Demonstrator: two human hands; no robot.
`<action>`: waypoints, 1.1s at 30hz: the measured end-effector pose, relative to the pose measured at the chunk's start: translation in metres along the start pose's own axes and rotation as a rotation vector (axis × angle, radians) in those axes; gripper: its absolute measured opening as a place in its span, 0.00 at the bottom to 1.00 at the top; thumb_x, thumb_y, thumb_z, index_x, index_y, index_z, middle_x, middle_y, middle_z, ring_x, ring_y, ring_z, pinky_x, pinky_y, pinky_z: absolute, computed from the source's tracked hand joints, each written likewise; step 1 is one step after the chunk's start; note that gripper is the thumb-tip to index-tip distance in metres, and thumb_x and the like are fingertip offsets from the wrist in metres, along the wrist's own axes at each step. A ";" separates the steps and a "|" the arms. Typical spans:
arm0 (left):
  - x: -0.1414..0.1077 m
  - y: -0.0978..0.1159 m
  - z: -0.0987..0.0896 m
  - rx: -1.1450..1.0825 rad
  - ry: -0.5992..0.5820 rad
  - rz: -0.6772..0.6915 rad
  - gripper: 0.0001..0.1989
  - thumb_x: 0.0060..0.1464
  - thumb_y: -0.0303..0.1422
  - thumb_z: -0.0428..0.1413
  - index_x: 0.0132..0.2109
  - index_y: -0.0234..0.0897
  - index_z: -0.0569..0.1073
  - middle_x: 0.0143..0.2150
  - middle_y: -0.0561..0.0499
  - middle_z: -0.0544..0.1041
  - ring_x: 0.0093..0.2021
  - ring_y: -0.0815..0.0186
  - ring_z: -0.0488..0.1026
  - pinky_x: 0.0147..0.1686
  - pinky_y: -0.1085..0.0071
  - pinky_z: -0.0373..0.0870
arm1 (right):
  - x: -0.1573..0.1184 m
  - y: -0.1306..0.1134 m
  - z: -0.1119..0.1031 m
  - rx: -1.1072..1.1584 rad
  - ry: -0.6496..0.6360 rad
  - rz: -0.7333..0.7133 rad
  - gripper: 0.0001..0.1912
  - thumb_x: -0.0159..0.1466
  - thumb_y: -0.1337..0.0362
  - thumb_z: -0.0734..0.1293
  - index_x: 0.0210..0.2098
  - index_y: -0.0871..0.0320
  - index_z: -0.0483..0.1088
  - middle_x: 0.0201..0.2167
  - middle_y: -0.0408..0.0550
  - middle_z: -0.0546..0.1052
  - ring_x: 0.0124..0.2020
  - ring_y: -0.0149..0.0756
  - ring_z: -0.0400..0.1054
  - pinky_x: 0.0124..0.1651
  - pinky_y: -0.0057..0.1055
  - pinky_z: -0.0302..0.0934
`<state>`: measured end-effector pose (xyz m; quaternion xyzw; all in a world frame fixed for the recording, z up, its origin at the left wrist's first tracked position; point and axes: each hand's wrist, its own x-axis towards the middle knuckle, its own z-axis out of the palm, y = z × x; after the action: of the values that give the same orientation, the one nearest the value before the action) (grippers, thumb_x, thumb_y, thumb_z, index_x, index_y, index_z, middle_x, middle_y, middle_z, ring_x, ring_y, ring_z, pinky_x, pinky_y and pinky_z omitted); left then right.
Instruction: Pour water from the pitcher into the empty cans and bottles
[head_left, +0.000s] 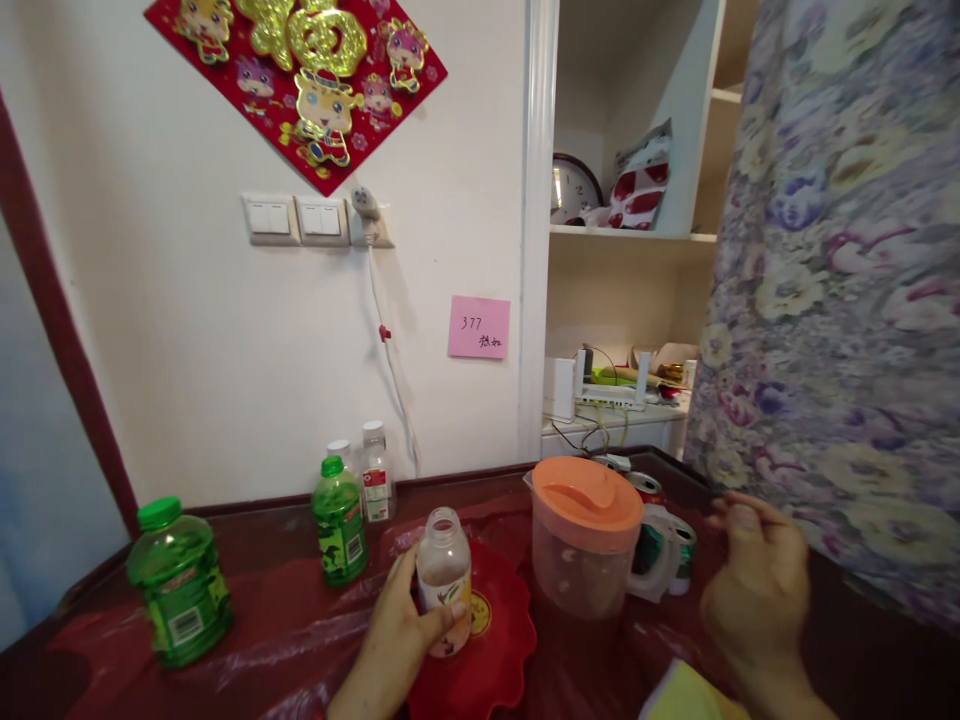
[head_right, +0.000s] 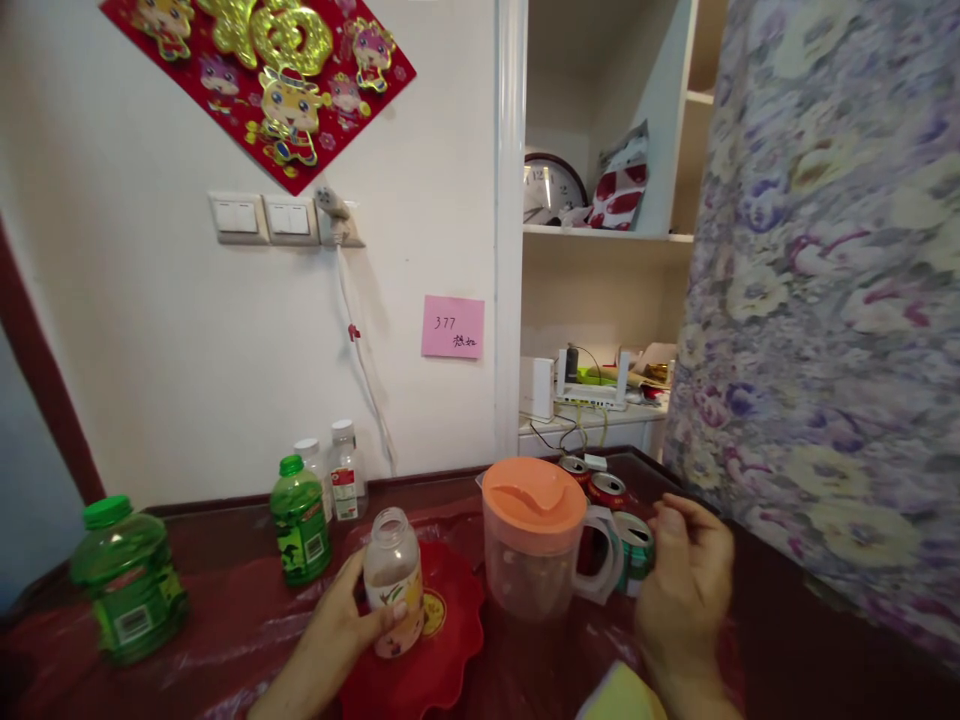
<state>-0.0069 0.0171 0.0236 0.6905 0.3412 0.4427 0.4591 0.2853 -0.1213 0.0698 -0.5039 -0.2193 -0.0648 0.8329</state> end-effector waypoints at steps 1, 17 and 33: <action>0.000 0.001 0.000 0.000 -0.003 -0.001 0.31 0.42 0.36 0.66 0.54 0.35 0.70 0.51 0.44 0.77 0.52 0.50 0.73 0.54 0.58 0.69 | -0.003 -0.009 0.001 0.031 0.011 -0.020 0.20 0.61 0.47 0.67 0.44 0.54 0.65 0.40 0.44 0.68 0.36 0.34 0.62 0.40 0.30 0.56; 0.005 0.003 -0.003 0.034 -0.011 -0.026 0.33 0.38 0.43 0.68 0.51 0.34 0.71 0.43 0.44 0.81 0.43 0.49 0.78 0.43 0.59 0.75 | -0.106 -0.059 0.054 -0.344 -1.170 -0.027 0.07 0.60 0.65 0.66 0.38 0.58 0.71 0.36 0.49 0.74 0.37 0.41 0.69 0.42 0.36 0.62; 0.015 -0.013 -0.001 0.162 0.092 0.154 0.22 0.34 0.34 0.61 0.43 0.44 0.76 0.44 0.50 0.83 0.46 0.47 0.79 0.47 0.60 0.77 | -0.122 -0.043 0.104 -0.226 -1.064 0.173 0.34 0.42 0.62 0.79 0.48 0.52 0.71 0.44 0.47 0.77 0.44 0.48 0.72 0.44 0.39 0.67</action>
<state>-0.0034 0.0356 0.0161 0.7285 0.3424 0.4789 0.3503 0.1309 -0.0659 0.0937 -0.5697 -0.5594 0.2445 0.5501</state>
